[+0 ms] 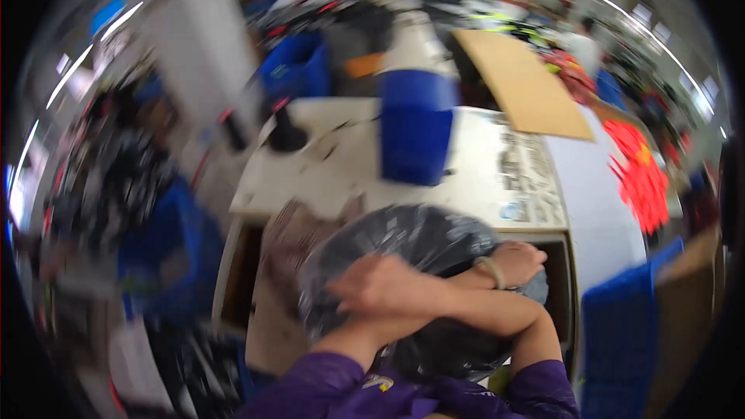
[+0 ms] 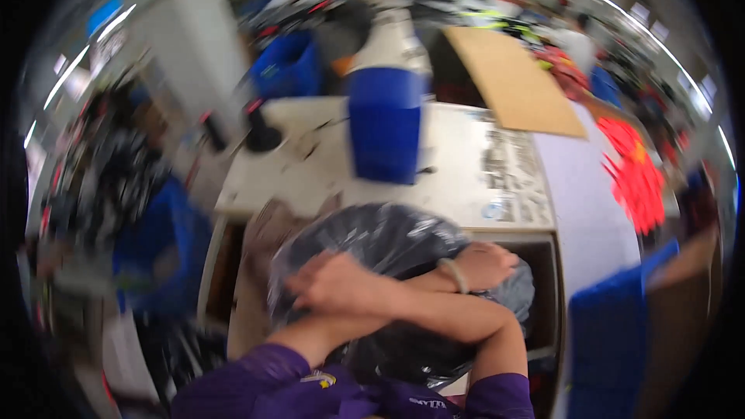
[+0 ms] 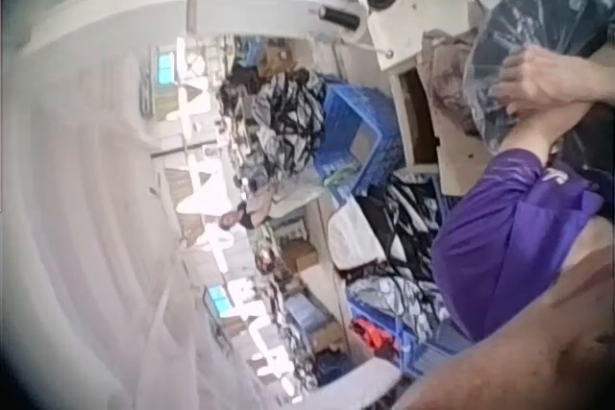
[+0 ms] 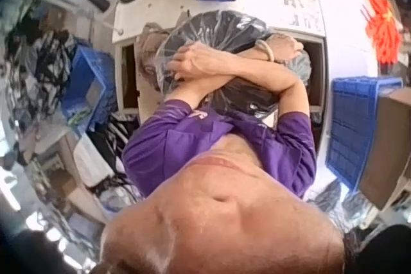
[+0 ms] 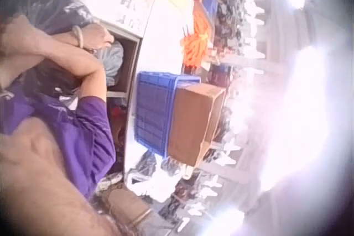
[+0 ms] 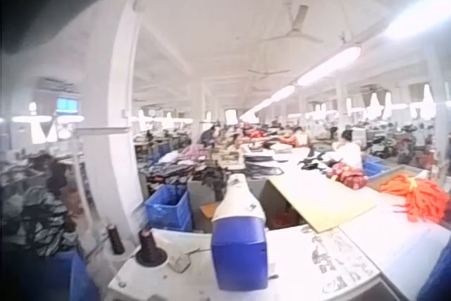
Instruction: Trimming excess material and loose threads from manufactured bags using scissors in a factory setting.
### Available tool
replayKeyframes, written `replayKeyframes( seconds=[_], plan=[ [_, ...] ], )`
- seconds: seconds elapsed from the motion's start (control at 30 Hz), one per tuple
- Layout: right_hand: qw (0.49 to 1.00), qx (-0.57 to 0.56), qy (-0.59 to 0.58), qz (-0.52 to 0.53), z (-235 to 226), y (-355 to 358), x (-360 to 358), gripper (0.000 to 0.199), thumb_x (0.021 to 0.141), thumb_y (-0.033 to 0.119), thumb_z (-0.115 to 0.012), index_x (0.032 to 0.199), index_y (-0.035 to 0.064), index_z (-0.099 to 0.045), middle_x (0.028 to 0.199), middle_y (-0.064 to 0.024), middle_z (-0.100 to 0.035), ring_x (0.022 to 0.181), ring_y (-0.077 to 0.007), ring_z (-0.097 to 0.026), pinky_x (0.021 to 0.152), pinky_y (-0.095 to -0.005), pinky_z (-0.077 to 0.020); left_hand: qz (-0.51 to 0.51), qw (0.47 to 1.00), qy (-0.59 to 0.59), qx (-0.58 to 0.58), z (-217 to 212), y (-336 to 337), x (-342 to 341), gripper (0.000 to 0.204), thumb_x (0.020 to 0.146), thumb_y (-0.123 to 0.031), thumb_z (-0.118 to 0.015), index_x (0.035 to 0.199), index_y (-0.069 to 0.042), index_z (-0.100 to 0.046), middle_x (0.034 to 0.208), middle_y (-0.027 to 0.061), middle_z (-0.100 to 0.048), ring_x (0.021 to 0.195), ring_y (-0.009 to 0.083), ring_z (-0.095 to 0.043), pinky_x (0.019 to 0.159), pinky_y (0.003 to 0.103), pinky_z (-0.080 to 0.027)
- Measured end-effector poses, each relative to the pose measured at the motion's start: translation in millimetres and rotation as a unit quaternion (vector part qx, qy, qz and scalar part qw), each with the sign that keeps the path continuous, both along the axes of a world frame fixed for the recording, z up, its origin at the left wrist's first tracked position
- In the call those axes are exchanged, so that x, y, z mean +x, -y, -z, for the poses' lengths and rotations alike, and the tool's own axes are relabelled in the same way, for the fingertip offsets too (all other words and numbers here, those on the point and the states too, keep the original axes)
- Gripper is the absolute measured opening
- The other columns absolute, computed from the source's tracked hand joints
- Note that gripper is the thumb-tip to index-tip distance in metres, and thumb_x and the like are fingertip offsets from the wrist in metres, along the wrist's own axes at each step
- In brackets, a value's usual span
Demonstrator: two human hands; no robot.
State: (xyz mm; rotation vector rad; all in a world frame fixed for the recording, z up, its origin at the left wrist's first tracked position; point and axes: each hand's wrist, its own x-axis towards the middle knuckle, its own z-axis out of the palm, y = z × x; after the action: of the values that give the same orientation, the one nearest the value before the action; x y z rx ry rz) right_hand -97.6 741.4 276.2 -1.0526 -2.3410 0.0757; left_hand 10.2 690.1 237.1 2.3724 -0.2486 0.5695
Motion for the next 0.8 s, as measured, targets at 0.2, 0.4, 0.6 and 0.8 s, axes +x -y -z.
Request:
replayKeyframes(
  seconds=[0.2, 0.4, 0.6, 0.8],
  plan=[
    [0.999, -0.004, -0.031, -0.017, -44.1, 1.5, -16.6, 0.027, 0.073, 0.018, -0.073, 0.093, 0.0024, -0.064, 0.08, -0.0092, -0.065, 0.07, -0.0263, -0.063, 0.062, -0.0344, -0.0498, -0.11, 0.987, -0.08, 0.087, 0.8, -40.4, -59.5, 0.028, 0.084, -0.03, -0.053, 0.098, -0.007, -0.06, 0.104, 0.0157, -0.06, 0.1, 0.0319, -0.058, 0.085, 0.042, -0.046],
    [0.997, 0.059, 0.013, 0.038, -43.6, 21.3, -10.7, 0.023, 0.07, 0.018, -0.073, 0.086, 0.0045, -0.064, 0.078, -0.0072, -0.064, 0.07, -0.0241, -0.062, 0.063, -0.0343, -0.0489, -0.179, 0.963, 0.091, 0.182, 15.2, -43.1, -129.9, 0.037, 0.086, -0.031, -0.049, 0.114, -0.007, -0.054, 0.124, 0.016, -0.05, 0.117, 0.0301, -0.048, 0.098, 0.042, -0.038],
    [0.984, 0.062, 0.079, 0.144, -32.9, 59.8, 10.9, 0.025, 0.07, 0.025, -0.07, 0.086, 0.0079, -0.062, 0.088, -0.0055, -0.061, 0.082, -0.0241, -0.06, 0.074, -0.0361, -0.047, 0.008, 0.983, -0.153, 0.098, 10.2, -49.4, -196.4, 0.039, 0.091, -0.028, -0.049, 0.124, -0.009, -0.052, 0.131, 0.0146, -0.047, 0.125, 0.0291, -0.041, 0.107, 0.042, -0.028],
    [0.939, 0.019, 0.103, 0.327, 7.2, 123.3, 33.5, 0.036, 0.076, 0.033, -0.068, 0.1, 0.0071, -0.063, 0.097, -0.0061, -0.061, 0.092, -0.0249, -0.059, 0.08, -0.0362, -0.0456, -0.156, 0.984, -0.005, 0.087, -38.8, -71.3, -316.2, 0.03, 0.076, -0.019, -0.067, 0.1, -0.003, -0.062, 0.107, 0.0137, -0.059, 0.107, 0.0309, -0.053, 0.094, 0.04, -0.041]
  ],
)
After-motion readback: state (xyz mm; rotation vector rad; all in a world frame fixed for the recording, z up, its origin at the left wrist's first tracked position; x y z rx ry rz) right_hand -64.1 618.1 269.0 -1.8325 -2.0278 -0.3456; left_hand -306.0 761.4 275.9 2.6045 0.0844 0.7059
